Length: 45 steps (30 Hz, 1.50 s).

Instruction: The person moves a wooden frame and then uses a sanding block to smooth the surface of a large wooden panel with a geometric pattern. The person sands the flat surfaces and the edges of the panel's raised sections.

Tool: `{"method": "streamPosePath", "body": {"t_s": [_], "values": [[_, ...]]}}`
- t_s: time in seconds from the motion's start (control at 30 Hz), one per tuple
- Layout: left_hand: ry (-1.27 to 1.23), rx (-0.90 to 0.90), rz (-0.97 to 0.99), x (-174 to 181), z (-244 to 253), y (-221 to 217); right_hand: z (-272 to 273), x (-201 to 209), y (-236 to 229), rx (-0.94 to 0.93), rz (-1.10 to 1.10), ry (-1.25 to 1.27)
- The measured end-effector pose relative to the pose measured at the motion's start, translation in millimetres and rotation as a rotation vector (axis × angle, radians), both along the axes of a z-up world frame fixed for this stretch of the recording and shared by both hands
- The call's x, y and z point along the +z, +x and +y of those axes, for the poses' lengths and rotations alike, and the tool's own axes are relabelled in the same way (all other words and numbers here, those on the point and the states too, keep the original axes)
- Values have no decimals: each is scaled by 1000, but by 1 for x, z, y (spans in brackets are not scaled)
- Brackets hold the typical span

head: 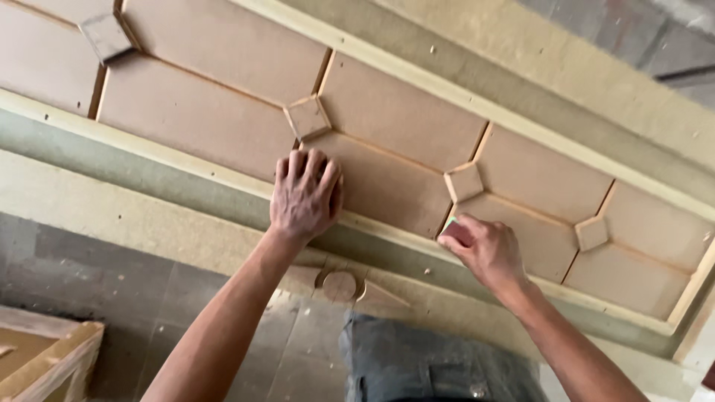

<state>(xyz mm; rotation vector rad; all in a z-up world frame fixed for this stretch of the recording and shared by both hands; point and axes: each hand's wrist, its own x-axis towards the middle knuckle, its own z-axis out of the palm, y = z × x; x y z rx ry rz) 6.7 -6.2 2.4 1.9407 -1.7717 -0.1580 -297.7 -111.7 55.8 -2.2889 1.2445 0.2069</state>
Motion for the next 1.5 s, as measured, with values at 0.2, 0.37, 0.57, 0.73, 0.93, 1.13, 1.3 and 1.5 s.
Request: {"method": "streamPosePath", "body": {"t_s": [0.2, 0.37, 0.57, 0.73, 0.93, 1.13, 1.3, 1.5], "values": [[-39, 46, 0, -3, 4, -4, -62, -6, 27, -3, -116, -64], [-66, 42, -11, -5, 3, 1, -113, -19, 71, 418, -76, -89], [-11, 54, 3, -13, 9, -1, -128, -28, 66, 608, -127, -108], [23, 47, -1, -19, 8, -5, -118, -45, 78, 478, -180, -43], [19, 38, 5, -20, 9, -4, -84, -69, 184, 387, -373, -172], [56, 49, 18, -19, 9, -4, -88, -40, 154, 392, -310, -161], [34, 34, 8, -24, 8, -8, -89, -33, 140, 346, -270, -129], [-5, 90, 104, -24, 17, -8, -83, -57, 191, 318, -266, -78]]}}
